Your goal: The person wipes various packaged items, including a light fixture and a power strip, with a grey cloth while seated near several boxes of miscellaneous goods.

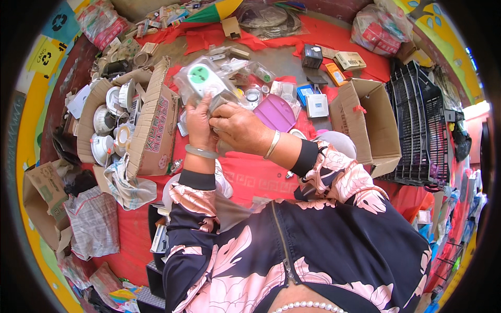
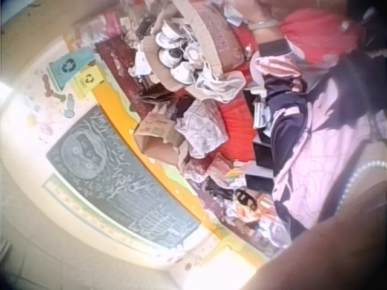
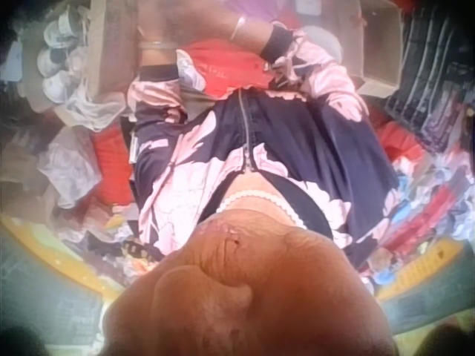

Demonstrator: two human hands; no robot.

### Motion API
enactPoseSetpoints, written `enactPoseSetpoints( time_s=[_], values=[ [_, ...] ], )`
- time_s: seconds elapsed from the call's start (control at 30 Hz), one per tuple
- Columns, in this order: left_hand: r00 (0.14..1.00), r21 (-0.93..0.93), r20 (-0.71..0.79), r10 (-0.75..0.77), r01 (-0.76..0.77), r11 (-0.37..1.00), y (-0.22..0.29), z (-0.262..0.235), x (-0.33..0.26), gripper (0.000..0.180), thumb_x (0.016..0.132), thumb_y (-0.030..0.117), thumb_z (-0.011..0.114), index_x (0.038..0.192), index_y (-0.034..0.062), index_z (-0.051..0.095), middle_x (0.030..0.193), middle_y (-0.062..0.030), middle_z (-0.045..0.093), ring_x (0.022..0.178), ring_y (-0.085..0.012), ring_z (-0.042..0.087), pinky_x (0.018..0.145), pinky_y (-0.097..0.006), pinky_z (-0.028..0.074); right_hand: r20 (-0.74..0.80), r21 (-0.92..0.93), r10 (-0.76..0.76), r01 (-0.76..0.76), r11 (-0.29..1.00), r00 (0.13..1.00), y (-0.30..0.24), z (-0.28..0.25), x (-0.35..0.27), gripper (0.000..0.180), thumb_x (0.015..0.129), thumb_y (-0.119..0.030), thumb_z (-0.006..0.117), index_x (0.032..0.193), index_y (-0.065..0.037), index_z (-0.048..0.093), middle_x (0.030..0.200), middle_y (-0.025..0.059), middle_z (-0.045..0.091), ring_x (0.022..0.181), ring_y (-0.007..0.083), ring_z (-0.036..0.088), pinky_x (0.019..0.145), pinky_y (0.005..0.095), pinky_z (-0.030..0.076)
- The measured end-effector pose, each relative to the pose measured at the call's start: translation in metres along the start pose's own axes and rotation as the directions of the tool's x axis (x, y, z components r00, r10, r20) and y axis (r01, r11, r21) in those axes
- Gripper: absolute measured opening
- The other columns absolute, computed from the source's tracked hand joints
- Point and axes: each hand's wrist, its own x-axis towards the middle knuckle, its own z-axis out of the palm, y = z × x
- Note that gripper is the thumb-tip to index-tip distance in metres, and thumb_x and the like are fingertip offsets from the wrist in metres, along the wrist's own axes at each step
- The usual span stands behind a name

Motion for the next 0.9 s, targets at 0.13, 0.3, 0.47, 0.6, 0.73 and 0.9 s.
enactPoseSetpoints(
  time_s=[0.13, 0.3, 0.47, 0.6, 0.73, 0.9],
  values=[
    [0.995, -0.036, 0.075, -0.071, 0.074, 0.997, -0.008, -0.003, -0.001, 0.025, 0.088, 0.003, 0.056, 0.113, 0.0030, 0.052, 0.100, -0.0081, 0.062, 0.085, -0.0177, 0.063, 0.072, -0.029, 0.052, 0.006, -0.109, -0.040, 0.040, 0.993, 0.999, 0.007, -0.003, -0.001, 0.016, 0.067, -0.010, 0.062, 0.083, -0.006, 0.065, 0.084, 0.0080, 0.057, 0.081, 0.0274, 0.057, 0.070, 0.0348, 0.049],
    [0.994, -0.091, 0.091, 0.058, -0.050, 0.995, 0.005, 0.006, -0.004, 0.027, 0.088, -0.001, 0.053, 0.115, 0.0027, 0.050, 0.105, -0.0102, 0.061, 0.094, -0.0203, 0.062, 0.082, -0.032, 0.052, 0.011, -0.401, -0.040, 0.042, 0.915, 0.999, 0.022, -0.017, 0.001, 0.017, 0.064, -0.012, 0.059, 0.080, -0.011, 0.065, 0.081, 0.0047, 0.055, 0.082, 0.0239, 0.056, 0.068, 0.0339, 0.049],
    [0.997, -0.128, 0.079, 0.020, -0.009, 0.992, 0.016, 0.011, -0.007, 0.030, 0.088, -0.002, 0.053, 0.117, 0.0020, 0.048, 0.111, -0.0127, 0.058, 0.100, -0.0252, 0.060, 0.084, -0.042, 0.053, -0.118, -0.721, 0.293, -0.285, 0.632, 0.949, 0.056, -0.045, -0.003, 0.018, 0.068, -0.010, 0.060, 0.085, -0.008, 0.066, 0.084, 0.0080, 0.059, 0.082, 0.0259, 0.058, 0.071, 0.0346, 0.050],
    [0.998, -0.118, 0.039, 0.046, -0.041, 0.992, 0.021, 0.000, -0.004, 0.031, 0.088, -0.001, 0.053, 0.118, 0.0023, 0.048, 0.113, -0.0126, 0.058, 0.101, -0.0265, 0.060, 0.084, -0.046, 0.053, -0.512, -0.404, 0.150, -0.392, 0.826, 0.845, 0.062, -0.084, 0.014, 0.022, 0.078, -0.014, 0.061, 0.097, -0.004, 0.066, 0.098, 0.0157, 0.063, 0.095, 0.0306, 0.058, 0.083, 0.0364, 0.047],
    [0.998, -0.158, 0.043, 0.048, -0.040, 0.987, 0.012, 0.007, 0.001, 0.031, 0.087, -0.001, 0.054, 0.117, 0.0023, 0.048, 0.112, -0.0116, 0.058, 0.100, -0.0240, 0.060, 0.085, -0.040, 0.052, -0.243, -0.519, -0.128, -0.017, 0.855, 0.961, 0.053, -0.036, 0.008, 0.021, 0.078, -0.017, 0.058, 0.095, -0.005, 0.061, 0.100, 0.0136, 0.061, 0.092, 0.0303, 0.057, 0.080, 0.0395, 0.046],
    [0.988, -0.061, -0.056, 0.143, -0.146, 0.987, -0.004, -0.006, 0.005, 0.030, 0.086, -0.002, 0.057, 0.115, 0.0005, 0.049, 0.107, -0.0083, 0.058, 0.096, -0.0188, 0.059, 0.085, -0.032, 0.048, 0.038, -0.354, 0.148, -0.125, 0.927, 0.988, 0.000, 0.027, -0.014, 0.034, 0.074, -0.009, 0.057, 0.105, 0.003, 0.053, 0.102, 0.0164, 0.058, 0.093, 0.0306, 0.056, 0.081, 0.0367, 0.046]
  ],
)
